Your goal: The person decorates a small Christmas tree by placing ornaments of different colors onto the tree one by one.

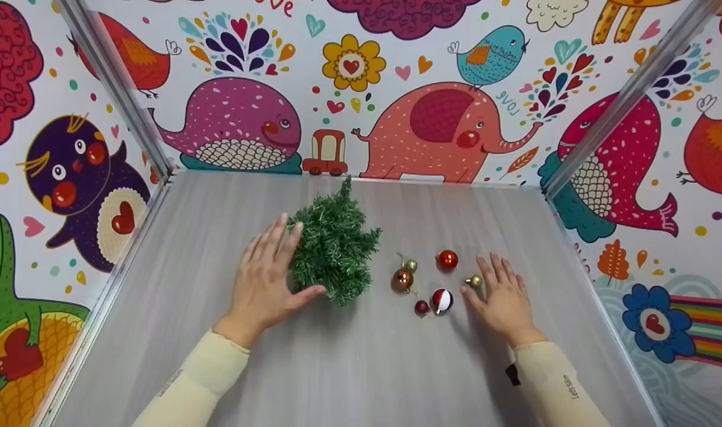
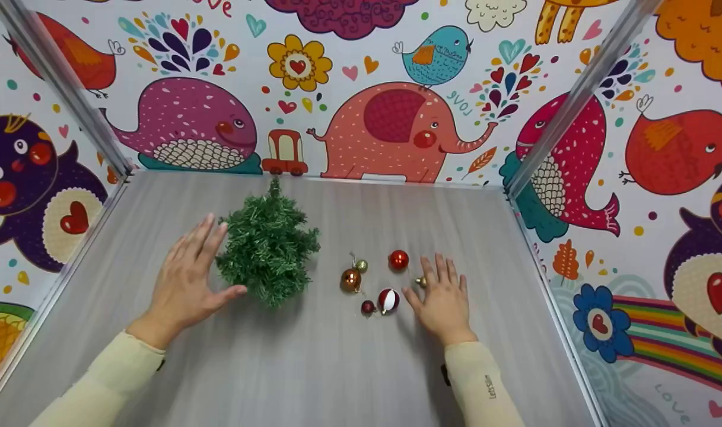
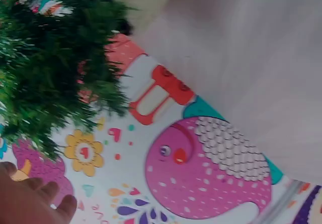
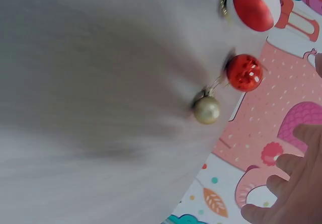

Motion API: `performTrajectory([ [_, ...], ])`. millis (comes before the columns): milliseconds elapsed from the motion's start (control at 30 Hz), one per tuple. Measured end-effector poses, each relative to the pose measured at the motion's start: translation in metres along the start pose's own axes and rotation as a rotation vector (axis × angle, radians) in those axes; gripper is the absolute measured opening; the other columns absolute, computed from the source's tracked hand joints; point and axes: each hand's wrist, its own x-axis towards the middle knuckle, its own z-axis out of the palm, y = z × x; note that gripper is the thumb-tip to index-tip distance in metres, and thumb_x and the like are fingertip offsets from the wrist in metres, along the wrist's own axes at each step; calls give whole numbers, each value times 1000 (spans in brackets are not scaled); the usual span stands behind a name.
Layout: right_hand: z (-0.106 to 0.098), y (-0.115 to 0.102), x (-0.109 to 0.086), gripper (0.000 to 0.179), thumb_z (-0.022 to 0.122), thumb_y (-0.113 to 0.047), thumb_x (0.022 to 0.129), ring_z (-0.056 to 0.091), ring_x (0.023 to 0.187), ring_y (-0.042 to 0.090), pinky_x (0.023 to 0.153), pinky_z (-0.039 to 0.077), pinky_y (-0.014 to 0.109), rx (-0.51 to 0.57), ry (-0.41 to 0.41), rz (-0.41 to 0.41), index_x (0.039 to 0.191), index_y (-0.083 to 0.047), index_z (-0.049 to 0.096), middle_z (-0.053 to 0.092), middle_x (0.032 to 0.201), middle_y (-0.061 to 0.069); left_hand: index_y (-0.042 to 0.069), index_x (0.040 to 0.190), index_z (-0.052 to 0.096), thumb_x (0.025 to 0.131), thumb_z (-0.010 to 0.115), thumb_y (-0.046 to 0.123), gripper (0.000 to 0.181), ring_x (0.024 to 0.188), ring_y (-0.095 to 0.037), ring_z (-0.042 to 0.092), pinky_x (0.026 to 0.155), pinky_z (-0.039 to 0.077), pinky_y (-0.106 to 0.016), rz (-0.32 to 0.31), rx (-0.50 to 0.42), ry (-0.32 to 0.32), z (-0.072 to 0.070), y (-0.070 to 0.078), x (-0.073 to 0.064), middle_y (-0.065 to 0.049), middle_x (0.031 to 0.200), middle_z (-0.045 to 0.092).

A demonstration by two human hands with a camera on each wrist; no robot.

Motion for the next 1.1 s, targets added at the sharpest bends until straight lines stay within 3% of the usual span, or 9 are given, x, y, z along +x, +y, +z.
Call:
performTrajectory([
  [200,7,-13,-5,78,60,-54,93,19,146,42,112,15,66,-9,19,-66,155,-14,35,26,160,18,15,158,29,80,61,72,101,145,-32,28,117,21,-51,43,-25,23,9,18,18,-14,161,25],
  [500,16,-37,-12,77,65,-53,90,29,143,40,113,18,63,-27,55,-186,152,-13,42,37,156,15,8,145,51,86,67,56,78,137,-34,42,111,32,-52,66,-40,44,19,26,19,-17,149,46],
  [733,28,-55,-12,52,77,-36,83,47,132,38,110,27,63,-86,140,-386,124,-7,67,64,125,8,7,137,59,86,75,42,64,132,-34,48,107,38,-51,49,-23,40,20,26,21,-17,146,50],
  [867,35,-63,-13,39,79,-29,80,52,126,36,112,25,60,-116,156,-451,112,-9,71,69,112,6,7,135,60,86,76,36,60,131,-34,49,106,40,-51,46,-16,37,21,25,21,-17,145,50],
  [1100,47,-70,-10,34,82,-19,73,57,117,35,112,26,60,-142,194,-509,103,-7,73,70,102,7,7,135,60,87,75,34,57,131,-35,49,105,40,-51,44,-22,30,21,24,21,-17,144,50],
])
